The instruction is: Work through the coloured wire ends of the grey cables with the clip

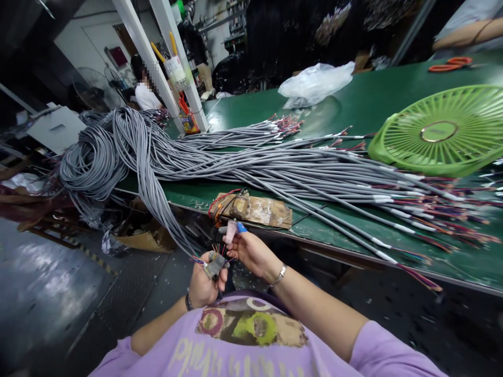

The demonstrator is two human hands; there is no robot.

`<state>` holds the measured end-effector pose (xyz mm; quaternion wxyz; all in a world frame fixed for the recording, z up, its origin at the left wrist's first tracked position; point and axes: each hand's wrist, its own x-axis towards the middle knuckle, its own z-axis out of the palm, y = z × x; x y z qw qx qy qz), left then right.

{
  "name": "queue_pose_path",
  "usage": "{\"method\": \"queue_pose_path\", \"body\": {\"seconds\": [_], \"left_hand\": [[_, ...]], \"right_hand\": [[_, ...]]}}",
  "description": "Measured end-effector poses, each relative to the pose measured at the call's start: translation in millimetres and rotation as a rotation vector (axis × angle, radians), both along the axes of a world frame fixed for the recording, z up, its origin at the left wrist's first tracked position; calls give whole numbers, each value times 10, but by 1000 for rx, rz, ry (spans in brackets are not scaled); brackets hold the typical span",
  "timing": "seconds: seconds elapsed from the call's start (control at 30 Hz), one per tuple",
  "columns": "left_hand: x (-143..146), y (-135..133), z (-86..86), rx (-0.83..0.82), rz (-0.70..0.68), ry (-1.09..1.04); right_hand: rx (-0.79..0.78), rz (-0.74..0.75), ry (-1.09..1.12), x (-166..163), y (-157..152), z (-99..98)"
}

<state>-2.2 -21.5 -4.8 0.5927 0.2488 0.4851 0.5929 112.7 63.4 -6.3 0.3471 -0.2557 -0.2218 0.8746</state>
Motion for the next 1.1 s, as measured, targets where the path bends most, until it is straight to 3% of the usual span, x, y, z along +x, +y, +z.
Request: {"method": "queue_pose_path", "body": {"seconds": [0.2,0.33,0.5,0.63,0.73,0.9,1.1], "left_hand": [[27,31,38,20,-5,6],[36,64,38,32,2,-8],[39,113,33,39,-2,-33],[44,129,6,22,-11,-30],[51,133,-21,15,-5,-21],[53,135,-27,6,-9,-25],[33,50,2,20,-3,-19]], "right_hand": [[154,-90,-110,1,-3,33],[176,-105,-158,-5,31,-12],[289,-227,-239,-49,54,-99],[127,-126,-85,-92,70,-107],[23,-133,-14,-116,90,-86],[-9,-154,-1,-123,91,-72],[-41,-77,40,-66,47,-73]]}}
